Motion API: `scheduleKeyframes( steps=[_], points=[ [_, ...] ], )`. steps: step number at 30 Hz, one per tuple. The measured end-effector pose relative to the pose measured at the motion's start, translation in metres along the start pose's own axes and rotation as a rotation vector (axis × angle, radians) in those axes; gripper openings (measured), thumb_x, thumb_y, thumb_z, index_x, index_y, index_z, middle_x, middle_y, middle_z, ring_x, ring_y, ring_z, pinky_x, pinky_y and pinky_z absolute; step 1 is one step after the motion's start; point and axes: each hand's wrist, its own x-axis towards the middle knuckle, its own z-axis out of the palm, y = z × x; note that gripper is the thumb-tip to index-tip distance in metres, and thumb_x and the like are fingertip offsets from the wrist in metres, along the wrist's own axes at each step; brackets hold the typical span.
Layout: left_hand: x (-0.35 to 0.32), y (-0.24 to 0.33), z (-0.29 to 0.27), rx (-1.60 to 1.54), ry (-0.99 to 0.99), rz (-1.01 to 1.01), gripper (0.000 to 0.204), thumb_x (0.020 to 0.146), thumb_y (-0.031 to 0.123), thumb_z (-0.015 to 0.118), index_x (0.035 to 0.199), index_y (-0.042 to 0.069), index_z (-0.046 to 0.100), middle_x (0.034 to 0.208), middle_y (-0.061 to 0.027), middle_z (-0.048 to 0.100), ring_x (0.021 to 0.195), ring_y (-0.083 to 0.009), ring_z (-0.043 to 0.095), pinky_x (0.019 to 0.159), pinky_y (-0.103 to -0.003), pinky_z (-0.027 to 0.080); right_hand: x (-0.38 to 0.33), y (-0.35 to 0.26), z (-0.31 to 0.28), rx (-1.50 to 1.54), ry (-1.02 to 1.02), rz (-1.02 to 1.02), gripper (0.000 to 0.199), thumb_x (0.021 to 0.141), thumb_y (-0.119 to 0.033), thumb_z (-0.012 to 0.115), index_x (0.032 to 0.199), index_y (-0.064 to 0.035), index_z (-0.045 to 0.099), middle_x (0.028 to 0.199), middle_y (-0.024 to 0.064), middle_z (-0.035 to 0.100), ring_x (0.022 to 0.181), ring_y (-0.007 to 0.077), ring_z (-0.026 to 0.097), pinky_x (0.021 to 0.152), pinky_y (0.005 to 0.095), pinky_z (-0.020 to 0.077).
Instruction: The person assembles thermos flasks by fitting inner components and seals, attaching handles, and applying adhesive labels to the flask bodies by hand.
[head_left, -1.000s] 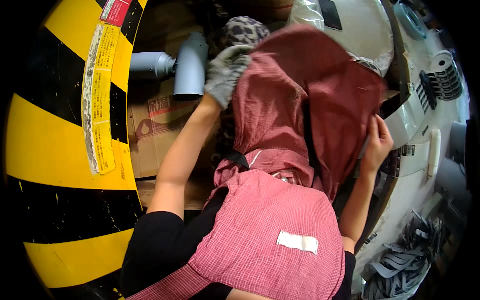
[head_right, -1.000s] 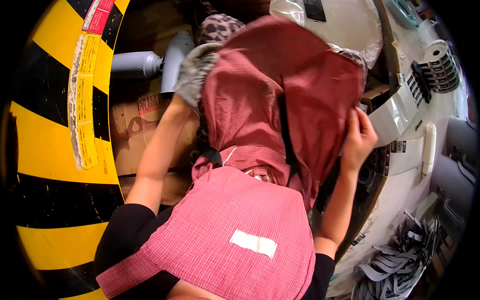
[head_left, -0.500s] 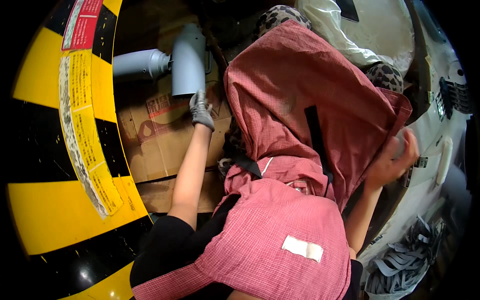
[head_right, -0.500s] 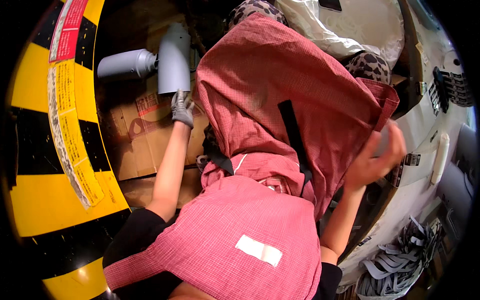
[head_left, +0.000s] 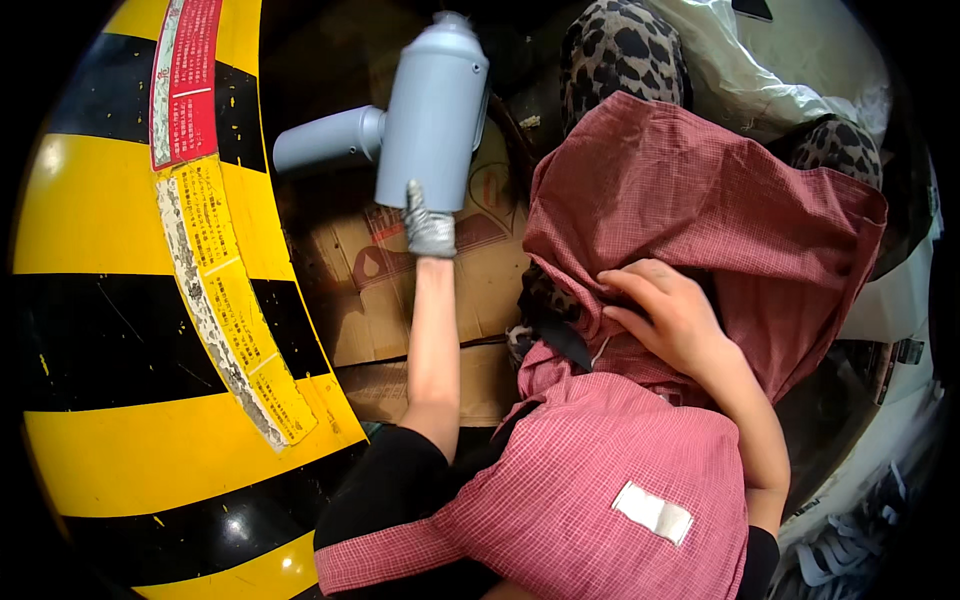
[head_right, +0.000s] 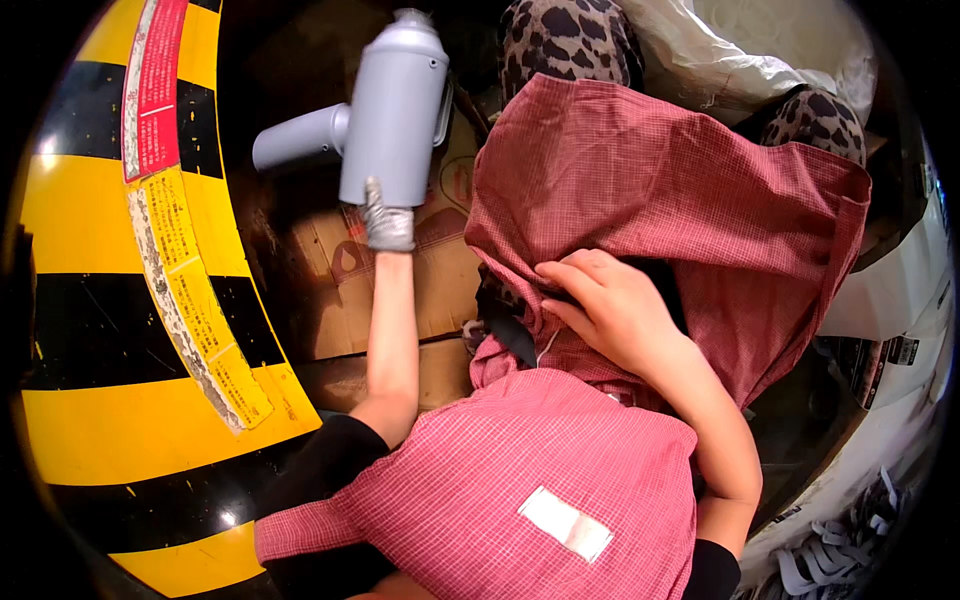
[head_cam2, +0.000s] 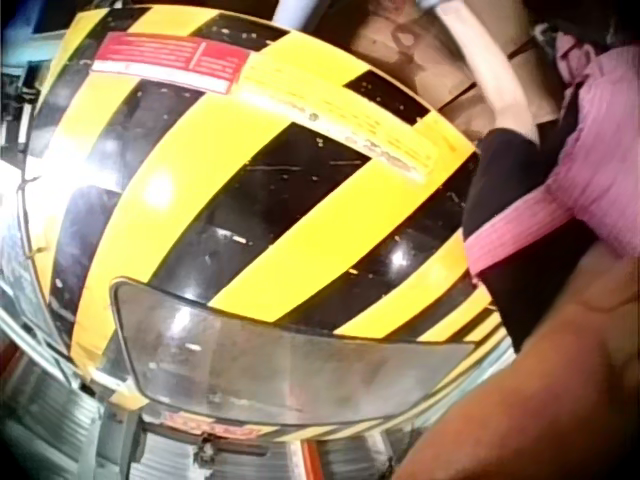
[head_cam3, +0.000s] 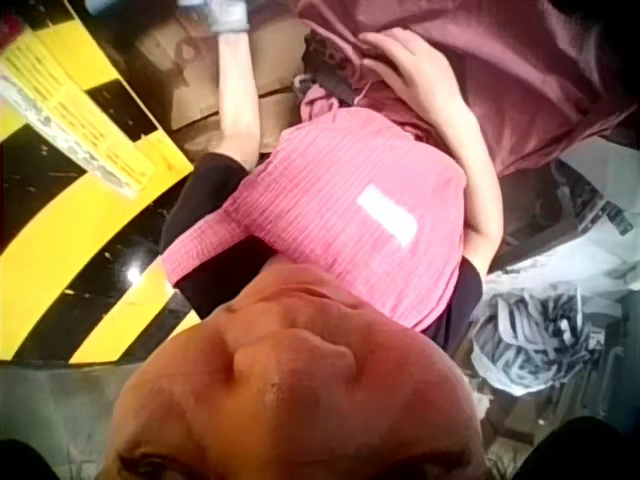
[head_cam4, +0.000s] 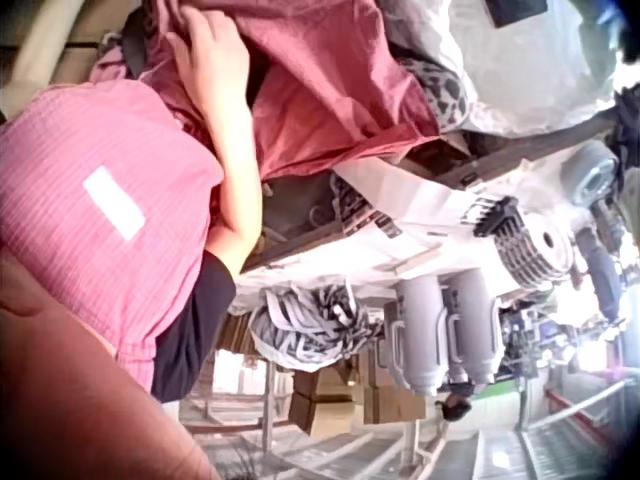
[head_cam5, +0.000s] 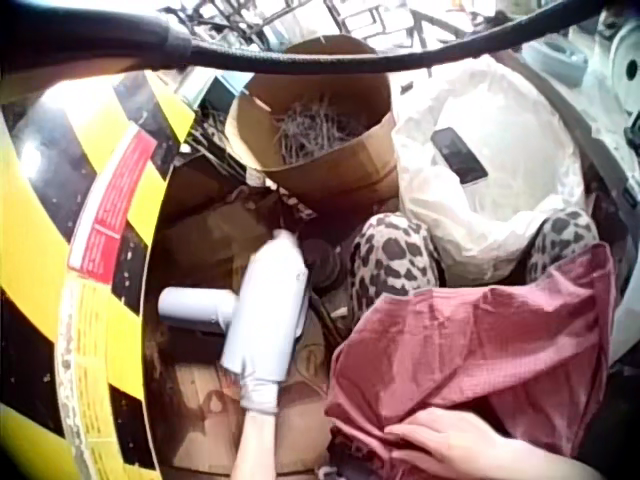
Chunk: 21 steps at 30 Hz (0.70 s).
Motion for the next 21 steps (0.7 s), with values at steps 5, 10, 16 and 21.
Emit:
scheduleKeyframes(
  steps=[5, 10, 16, 21],
  points=[
    [-0.071, 0.094, 0.086, 0.45, -0.314, 0.538, 0.063, 0.102, 0.049, 0.053, 0.139, 0.0, 0.046, 0.136, -0.0152, 0.056, 0.123, -0.0272, 0.056, 0.104, -0.042, 0.048, 0.039, 0.005, -0.093, -0.075, 0.615, -0.143, 0.039, 0.085, 0.001, 0.071, 0.123, 0.0008, 0.062, 0.128, 0.014, 0.063, 0.117, 0.0279, 0.06, 0.093, 0.0372, 0.0503],
    [-0.076, 0.151, 0.171, 1.096, -0.364, 1.224, 0.037, 0.102, 0.025, 0.06, 0.129, 0.0, 0.055, 0.127, -0.0125, 0.062, 0.11, -0.021, 0.062, 0.092, -0.034, 0.052, 0.081, -0.028, -0.234, 0.416, 0.829, -0.487, 0.065, 0.1, -0.045, 0.054, 0.148, -0.0018, 0.045, 0.155, 0.0206, 0.04, 0.143, 0.0354, 0.04, 0.116, 0.0501, 0.0356],
    [-0.14, 0.095, 0.265, 0.921, -1.249, 0.366, 0.075, 0.088, 0.034, 0.078, 0.147, 0.0, 0.045, 0.136, -0.0166, 0.061, 0.122, -0.0262, 0.06, 0.103, -0.036, 0.048, -0.032, -0.128, -0.235, 0.391, 0.851, -0.126, 0.081, 0.087, -0.044, 0.064, 0.145, 0.0082, 0.042, 0.148, 0.0199, 0.047, 0.135, 0.0331, 0.047, 0.112, 0.0482, 0.0407],
    [-0.22, 0.111, 0.259, 0.308, -1.75, 0.287, 0.114, 0.077, 0.029, 0.085, 0.162, 0.007, 0.012, 0.157, -0.0121, 0.04, 0.143, -0.0218, 0.04, 0.123, -0.036, 0.024, -0.024, -0.142, -0.177, -0.267, 0.438, -0.212, 0.078, 0.067, -0.044, 0.088, 0.132, -0.0098, 0.06, 0.136, 0.0152, 0.052, 0.121, 0.0299, 0.051, 0.105, 0.0444, 0.0414]
  ],
)
